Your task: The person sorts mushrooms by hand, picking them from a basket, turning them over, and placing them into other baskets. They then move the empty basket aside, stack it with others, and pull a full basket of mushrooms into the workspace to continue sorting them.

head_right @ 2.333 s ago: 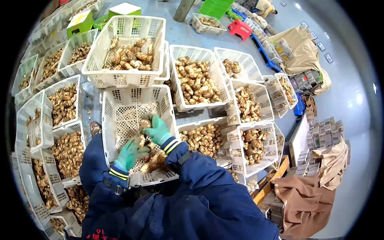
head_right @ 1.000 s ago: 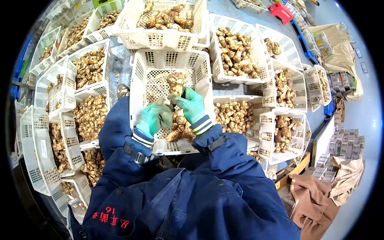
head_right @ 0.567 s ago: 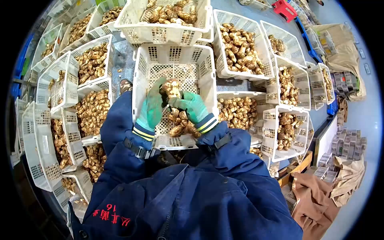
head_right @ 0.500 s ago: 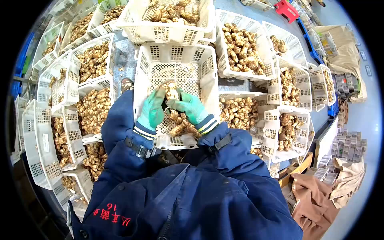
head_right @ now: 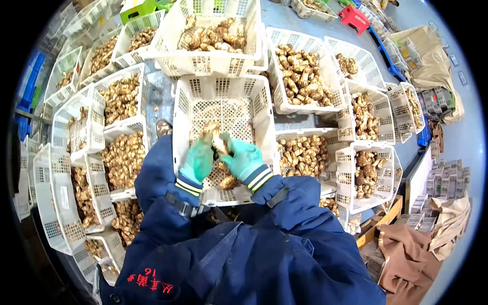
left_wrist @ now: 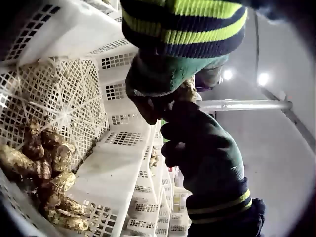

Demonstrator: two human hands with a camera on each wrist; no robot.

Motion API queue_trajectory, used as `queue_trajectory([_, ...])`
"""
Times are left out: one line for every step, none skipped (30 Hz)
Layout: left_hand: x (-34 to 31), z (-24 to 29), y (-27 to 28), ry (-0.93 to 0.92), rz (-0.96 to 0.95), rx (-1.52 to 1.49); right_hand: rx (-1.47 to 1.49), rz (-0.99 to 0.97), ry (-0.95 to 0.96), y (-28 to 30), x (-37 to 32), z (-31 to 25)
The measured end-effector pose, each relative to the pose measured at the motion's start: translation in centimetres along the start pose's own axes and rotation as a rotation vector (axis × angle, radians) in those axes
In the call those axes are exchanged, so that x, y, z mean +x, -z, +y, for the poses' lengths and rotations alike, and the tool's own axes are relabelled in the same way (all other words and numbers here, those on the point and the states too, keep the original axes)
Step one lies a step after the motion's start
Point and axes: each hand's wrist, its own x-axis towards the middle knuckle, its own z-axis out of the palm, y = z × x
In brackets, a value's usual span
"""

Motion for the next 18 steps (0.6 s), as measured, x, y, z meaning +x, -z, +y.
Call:
queue_trajectory([-0.1, -0.4, -0.6, 0.05, 0.077, -0.156, -0.077, -0.002, 0.062, -0.3, 0.0, -0.1])
queue_trajectory([-0.5, -0.1, -0.2, -0.21, -0.051, 0.329, -0.155, -0.007, 0.123, -0.6, 0.0, -0.3])
queue_trajectory([-0.7, 0.1, 0.1, -0.224, -0.098, 0.476, -0.152, -0.039, 0.142, -0.8, -0.2, -0.2])
queue_trajectory([-0.9, 0.2, 0.4, -0.246, -0.145, 0.625, -0.177, -0.088, 0.091, -1.2, -0.2, 0.0])
queue_trajectory([-1.2, 1.0, 0.4, -0.276, -0.19, 0.768, -0.08, -0.066, 0.061, -1.0, 0.0, -0.1])
queue_trajectory([-1.4, 1.6, 0.3, -0.118, -0.209, 0.439, 0.02, -0.048, 0.028, -0.8, -0.1, -0.2])
queue_trajectory([-1.5, 2.2, 0.3, 0.031, -0.183, 0.109, 0.44, -0.131, -0.216, -0.1, 0.1, -0.1])
queue_trajectory([-1.4, 2.5, 0.3, 0.14, -0.19, -0.173, 0.558, -0.079, -0.258, 1.6, 0.6, -0.5])
queue_trajectory([-1.2, 2.5, 0.5, 0.269, -0.224, -0.555, 0.724, -0.01, -0.24, 0.7, 1.0, 2.4])
queue_trajectory([-1.4, 2.5, 0.5, 0.38, -0.23, -0.888, 0.945, 0.09, -0.201, 1.8, 1.2, 2.6])
queue_trajectory([-1.5, 2.7, 0.3, 0.466, -0.196, -1.129, 0.973, 0.116, -0.236, 2.5, 1.4, 1.8])
queue_trajectory([-1.7, 2.8, -0.6, 0.331, 0.022, -0.911, 1.0, 0.148, -0.263, 2.9, 1.5, 1.3])
queue_trajectory([-1.4, 2.2, 0.3, 0.363, -0.125, -0.969, 0.993, 0.059, -0.272, 2.8, 1.1, 1.5])
queue_trajectory([-1.0, 1.4, 1.2, 0.398, -0.277, -1.012, 0.984, -0.027, -0.28, 2.8, 0.6, 1.8])
queue_trajectory([-0.8, 1.0, 2.0, 0.433, -0.429, -1.038, 0.873, -0.067, -0.232, 2.5, -0.1, 1.2])
queue_trajectory([-0.5, 0.3, 2.1, 0.349, -0.484, -0.99, 0.828, -0.196, -0.378, 2.7, -0.5, 0.6])
queue_trajectory([-0.3, -0.1, 2.0, 0.263, -0.532, -0.942, 1.027, -0.276, -0.447, 3.2, -0.7, -0.6])
queue_trajectory([-0.1, -0.4, 1.9, 0.175, -0.573, -0.897, 1.227, -0.358, -0.514, 3.4, -0.8, -1.3])
